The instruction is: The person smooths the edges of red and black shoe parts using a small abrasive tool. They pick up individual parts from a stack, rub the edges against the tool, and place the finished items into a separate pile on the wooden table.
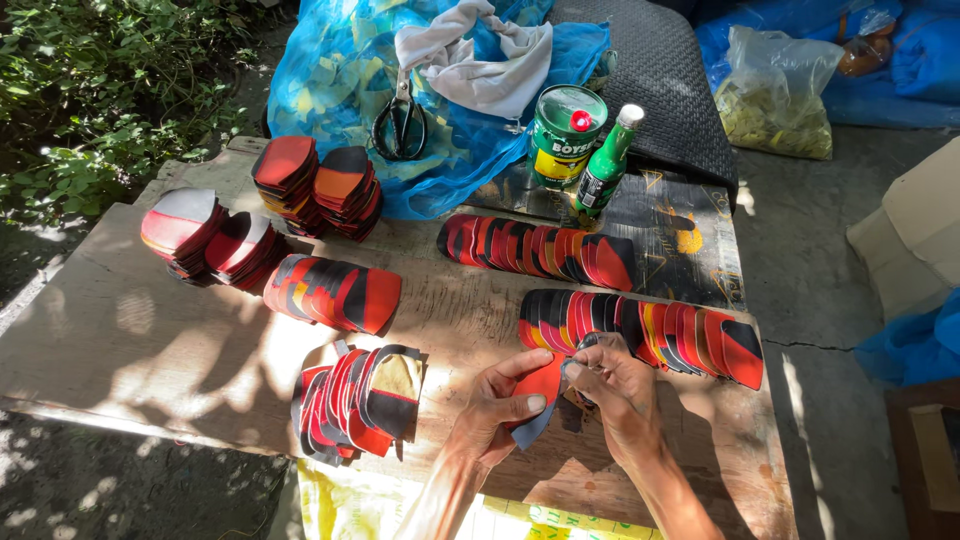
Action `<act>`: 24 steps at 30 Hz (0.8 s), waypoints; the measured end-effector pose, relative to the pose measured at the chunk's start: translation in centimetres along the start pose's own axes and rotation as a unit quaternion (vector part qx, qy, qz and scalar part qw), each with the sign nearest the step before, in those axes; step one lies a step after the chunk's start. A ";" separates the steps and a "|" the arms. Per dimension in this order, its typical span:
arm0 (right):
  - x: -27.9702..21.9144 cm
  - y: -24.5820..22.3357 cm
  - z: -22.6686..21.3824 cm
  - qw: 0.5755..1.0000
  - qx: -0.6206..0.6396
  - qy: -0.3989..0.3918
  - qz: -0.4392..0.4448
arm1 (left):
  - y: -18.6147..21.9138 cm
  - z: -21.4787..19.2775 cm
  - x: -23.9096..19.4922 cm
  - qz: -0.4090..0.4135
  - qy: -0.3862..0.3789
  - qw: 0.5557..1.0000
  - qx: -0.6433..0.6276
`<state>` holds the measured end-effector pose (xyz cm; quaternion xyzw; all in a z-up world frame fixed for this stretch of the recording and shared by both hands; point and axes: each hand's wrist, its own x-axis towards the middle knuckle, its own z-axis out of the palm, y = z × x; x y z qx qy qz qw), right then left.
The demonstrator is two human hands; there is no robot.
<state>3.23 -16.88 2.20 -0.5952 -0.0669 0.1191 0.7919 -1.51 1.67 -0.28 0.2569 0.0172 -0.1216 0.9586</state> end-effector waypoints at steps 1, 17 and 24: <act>0.0 0.1 0.0 1.000 -0.004 0.018 -0.017 | -0.1 -0.1 0.0 0.000 0.000 1.000 0.006; 0.5 -1.5 0.3 0.998 -0.028 0.017 -0.055 | -0.1 -0.4 0.0 -0.009 0.008 1.000 0.024; 0.5 -1.5 0.1 0.998 -0.014 0.014 -0.052 | 0.5 0.4 0.2 -0.001 0.005 0.999 0.032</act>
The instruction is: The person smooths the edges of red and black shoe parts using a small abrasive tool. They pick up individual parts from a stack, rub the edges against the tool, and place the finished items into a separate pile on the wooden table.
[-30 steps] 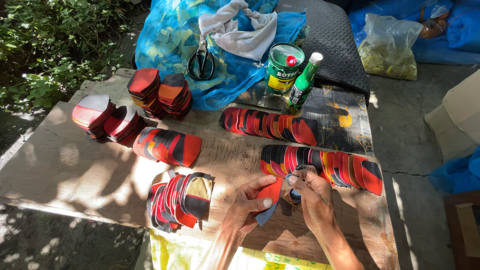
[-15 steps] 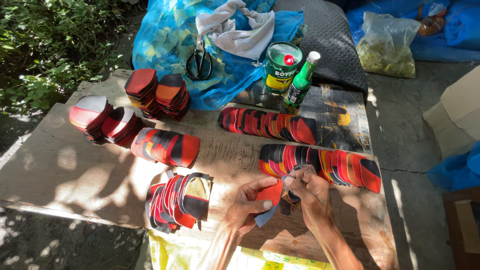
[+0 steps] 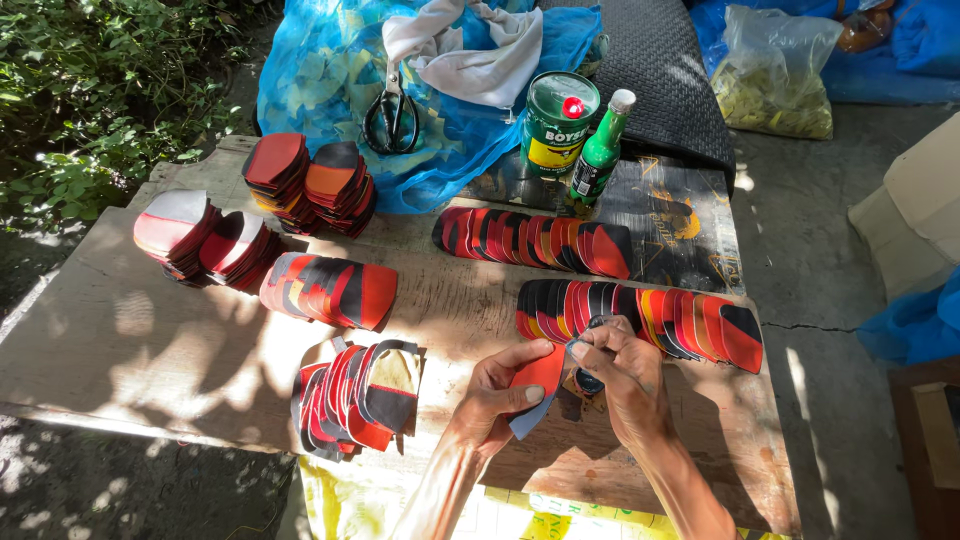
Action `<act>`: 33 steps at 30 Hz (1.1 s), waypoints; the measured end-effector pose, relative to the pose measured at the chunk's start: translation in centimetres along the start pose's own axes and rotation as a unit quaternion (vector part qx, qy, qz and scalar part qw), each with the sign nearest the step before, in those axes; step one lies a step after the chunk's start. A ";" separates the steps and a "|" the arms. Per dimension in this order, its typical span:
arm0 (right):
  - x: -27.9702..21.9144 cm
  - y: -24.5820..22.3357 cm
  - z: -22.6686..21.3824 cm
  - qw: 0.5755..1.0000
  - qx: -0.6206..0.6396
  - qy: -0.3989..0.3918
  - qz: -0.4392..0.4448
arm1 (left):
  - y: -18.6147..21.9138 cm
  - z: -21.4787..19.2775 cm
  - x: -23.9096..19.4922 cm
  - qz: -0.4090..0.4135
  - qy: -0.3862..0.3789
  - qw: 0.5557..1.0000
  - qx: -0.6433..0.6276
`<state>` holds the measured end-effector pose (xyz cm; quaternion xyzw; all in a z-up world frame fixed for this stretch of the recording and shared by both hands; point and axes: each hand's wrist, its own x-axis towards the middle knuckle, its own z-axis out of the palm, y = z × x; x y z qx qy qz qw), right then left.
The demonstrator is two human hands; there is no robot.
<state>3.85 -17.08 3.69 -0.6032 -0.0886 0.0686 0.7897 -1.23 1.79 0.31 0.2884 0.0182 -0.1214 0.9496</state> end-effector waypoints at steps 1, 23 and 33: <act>-0.1 0.3 0.0 1.000 -0.006 -0.015 -0.016 | 0.0 0.2 0.1 0.004 0.002 1.000 -0.001; -0.3 0.2 0.8 0.998 0.013 -0.052 -0.014 | 0.4 3.2 1.0 0.075 -0.024 0.994 -0.069; -0.4 1.4 0.2 0.996 0.060 -0.022 0.056 | 0.3 3.2 1.2 0.081 -0.017 0.994 -0.074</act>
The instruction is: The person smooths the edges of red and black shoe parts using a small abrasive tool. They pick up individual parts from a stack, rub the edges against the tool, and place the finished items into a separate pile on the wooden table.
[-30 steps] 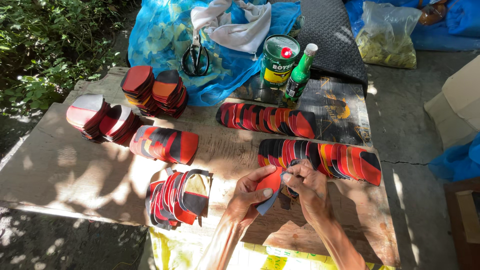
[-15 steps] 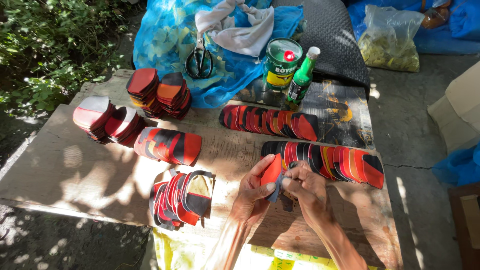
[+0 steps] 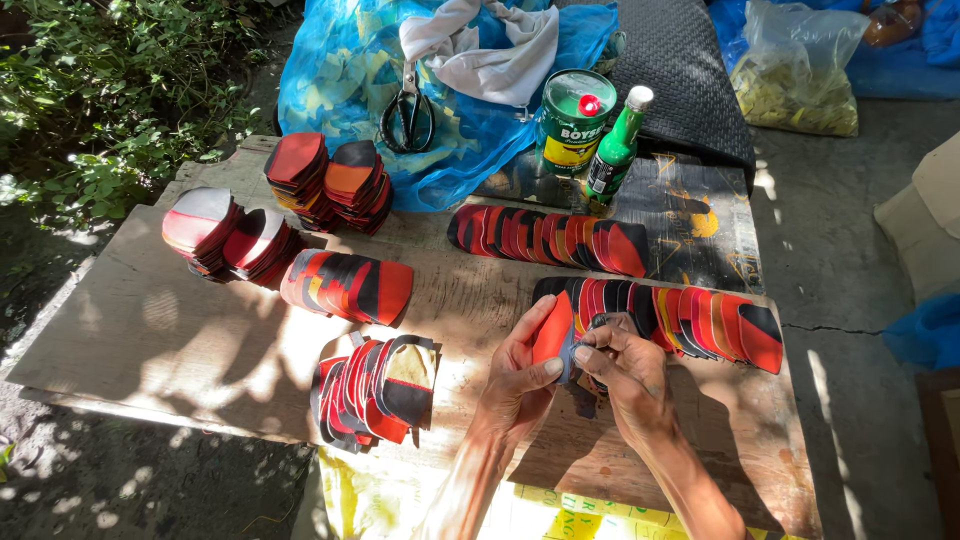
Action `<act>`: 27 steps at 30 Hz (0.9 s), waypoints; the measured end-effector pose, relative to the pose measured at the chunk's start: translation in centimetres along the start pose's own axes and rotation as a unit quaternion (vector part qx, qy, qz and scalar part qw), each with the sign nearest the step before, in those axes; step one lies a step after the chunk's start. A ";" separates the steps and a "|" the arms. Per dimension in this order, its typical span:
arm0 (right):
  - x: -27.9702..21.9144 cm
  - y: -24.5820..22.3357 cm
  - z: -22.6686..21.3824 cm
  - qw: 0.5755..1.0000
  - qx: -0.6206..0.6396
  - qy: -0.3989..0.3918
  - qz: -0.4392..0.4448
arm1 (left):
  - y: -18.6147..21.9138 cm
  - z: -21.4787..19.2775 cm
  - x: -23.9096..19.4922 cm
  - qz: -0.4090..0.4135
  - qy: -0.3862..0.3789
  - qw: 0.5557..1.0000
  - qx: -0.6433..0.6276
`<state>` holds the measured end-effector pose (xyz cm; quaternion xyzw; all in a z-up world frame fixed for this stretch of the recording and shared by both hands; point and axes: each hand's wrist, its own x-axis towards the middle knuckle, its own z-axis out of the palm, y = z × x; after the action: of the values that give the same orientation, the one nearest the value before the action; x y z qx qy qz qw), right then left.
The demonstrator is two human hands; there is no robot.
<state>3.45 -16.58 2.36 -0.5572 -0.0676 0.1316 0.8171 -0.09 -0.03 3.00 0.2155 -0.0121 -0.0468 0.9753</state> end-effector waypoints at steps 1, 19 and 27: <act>-0.2 0.2 0.0 0.999 -0.025 -0.012 -0.023 | 0.0 0.0 0.1 0.000 0.005 1.000 -0.001; -1.7 -3.0 1.8 0.979 -0.176 -0.026 -0.096 | 0.3 0.3 0.5 0.012 0.004 1.000 -0.008; -1.6 -2.1 1.3 0.962 -0.213 -0.048 -0.164 | 0.5 0.6 0.6 0.014 0.000 1.000 0.007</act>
<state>1.84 -16.58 4.83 -0.6925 -0.2232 0.0052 0.6860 0.48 0.14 3.82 0.2222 -0.0156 -0.0327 0.9743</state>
